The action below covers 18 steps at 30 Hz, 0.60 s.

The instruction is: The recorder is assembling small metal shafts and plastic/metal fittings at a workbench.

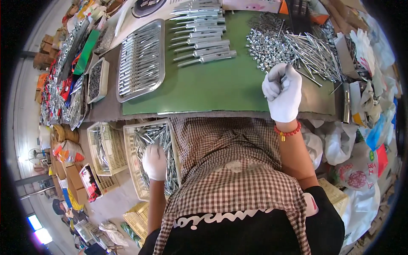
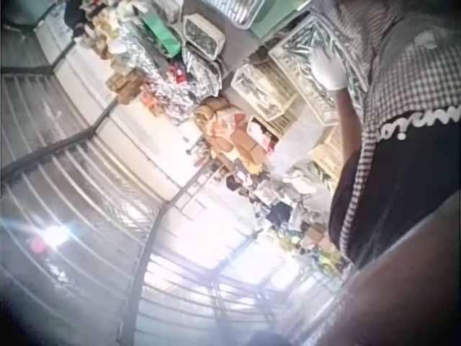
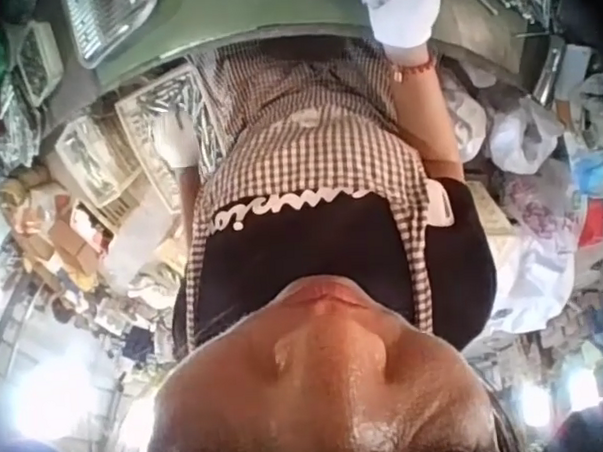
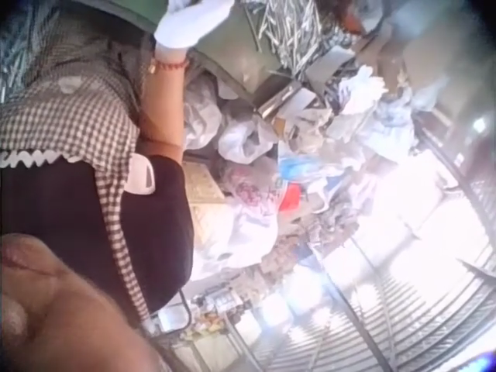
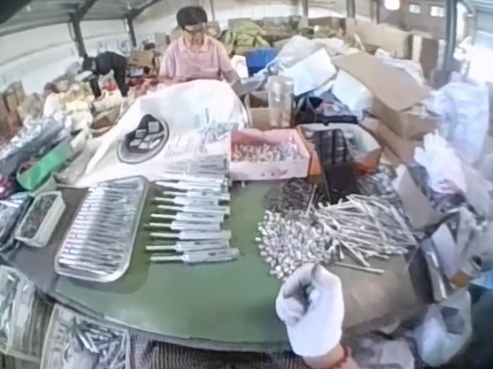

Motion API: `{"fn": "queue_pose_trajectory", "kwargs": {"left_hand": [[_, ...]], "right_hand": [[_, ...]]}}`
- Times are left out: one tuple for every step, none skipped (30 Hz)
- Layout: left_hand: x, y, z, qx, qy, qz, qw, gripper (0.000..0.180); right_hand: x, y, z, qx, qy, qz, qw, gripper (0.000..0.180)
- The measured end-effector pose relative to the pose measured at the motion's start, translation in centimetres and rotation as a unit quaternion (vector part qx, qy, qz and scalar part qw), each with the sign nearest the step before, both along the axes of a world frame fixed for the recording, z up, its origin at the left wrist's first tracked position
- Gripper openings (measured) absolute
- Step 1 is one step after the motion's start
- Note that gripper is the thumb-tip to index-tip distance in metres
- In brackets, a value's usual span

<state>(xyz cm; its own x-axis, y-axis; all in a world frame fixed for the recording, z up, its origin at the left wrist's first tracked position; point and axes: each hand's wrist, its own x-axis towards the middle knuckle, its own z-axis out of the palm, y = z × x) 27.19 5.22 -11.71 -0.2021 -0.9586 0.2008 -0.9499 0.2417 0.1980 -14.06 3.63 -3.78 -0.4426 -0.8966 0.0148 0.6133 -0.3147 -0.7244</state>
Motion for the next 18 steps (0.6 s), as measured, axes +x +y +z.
{"fn": "queue_pose_trajectory", "kwargs": {"left_hand": [[-3.8, -1.8, 3.2, -0.067, 0.019, -0.064, 0.996, 0.019], [-6.7, -3.4, 5.3, -0.164, 0.039, -0.136, 0.976, 0.024], [-10.2, -5.1, 7.6, -0.194, 0.067, -0.201, 0.958, 0.027], [-13.1, -6.8, 9.0, -0.218, 0.082, -0.233, 0.944, 0.025], [-16.1, -8.5, 10.4, -0.207, 0.089, -0.269, 0.936, 0.024], [-18.7, -10.2, 11.2, -0.219, 0.083, -0.307, 0.923, 0.025], [-20.7, -11.6, 11.4, -0.170, 0.099, -0.315, 0.929, 0.025], [-22.4, -13.2, 11.5, -0.132, 0.086, -0.342, 0.926, 0.023], [-23.6, -14.6, 10.6, -0.110, 0.060, -0.344, 0.930, 0.021], [-24.6, -15.2, 10.3, -0.110, 0.022, -0.341, 0.933, 0.020], [-25.3, -15.6, 10.2, -0.110, -0.016, -0.336, 0.935, 0.020], [-25.4, -15.6, 10.1, -0.112, -0.015, -0.339, 0.934, 0.020], [-25.4, -15.6, 10.1, -0.113, -0.013, -0.349, 0.930, 0.019], [-25.3, -15.6, 10.0, -0.113, -0.012, -0.357, 0.927, 0.018], [-24.9, -15.5, 9.6, -0.113, -0.012, -0.361, 0.926, 0.018], [-24.4, -15.3, 9.3, -0.104, 0.037, -0.380, 0.919, 0.017], [-23.9, -15.1, 9.1, -0.093, 0.085, -0.396, 0.909, 0.017], [-23.4, -14.7, 9.0, -0.071, 0.103, -0.405, 0.906, 0.017]], "right_hand": [[0.0, 0.0, 0.1, 0.002, 0.001, -0.002, 1.000, 0.042], [0.2, 0.0, 0.4, 0.033, 0.022, 0.008, 0.999, 0.041], [0.1, 0.0, 0.5, 0.064, 0.045, 0.014, 0.997, 0.039], [-0.3, 0.1, 0.4, 0.069, 0.083, 0.040, 0.993, 0.029], [-0.1, 0.1, 0.6, 0.070, 0.085, 0.035, 0.993, 0.029], [0.4, 0.1, 0.8, 0.100, 0.138, 0.038, 0.985, 0.023], [0.8, 0.1, 1.1, 0.127, 0.191, 0.044, 0.972, 0.018], [0.4, 0.6, 0.8, 0.115, 0.207, 0.074, 0.969, 0.016], [0.3, 0.9, 0.6, 0.116, 0.210, 0.068, 0.968, 0.016], [0.3, 1.4, 0.6, 0.110, 0.227, 0.055, 0.966, 0.017], [0.2, 1.7, 0.6, 0.105, 0.243, 0.043, 0.963, 0.018], [-0.1, 2.2, 0.5, 0.106, 0.242, 0.042, 0.964, 0.019], [-0.3, 2.6, 0.5, 0.108, 0.241, 0.036, 0.964, 0.019], [-0.4, 3.0, 0.5, 0.116, 0.249, 0.029, 0.961, 0.021], [-0.5, 3.3, 0.6, 0.123, 0.257, 0.024, 0.958, 0.023], [-0.4, 3.6, 0.9, 0.124, 0.257, 0.021, 0.958, 0.023], [-0.3, 3.7, 1.3, 0.157, 0.258, 0.024, 0.953, 0.026], [-0.2, 3.7, 1.8, 0.189, 0.259, 0.028, 0.947, 0.029]]}}
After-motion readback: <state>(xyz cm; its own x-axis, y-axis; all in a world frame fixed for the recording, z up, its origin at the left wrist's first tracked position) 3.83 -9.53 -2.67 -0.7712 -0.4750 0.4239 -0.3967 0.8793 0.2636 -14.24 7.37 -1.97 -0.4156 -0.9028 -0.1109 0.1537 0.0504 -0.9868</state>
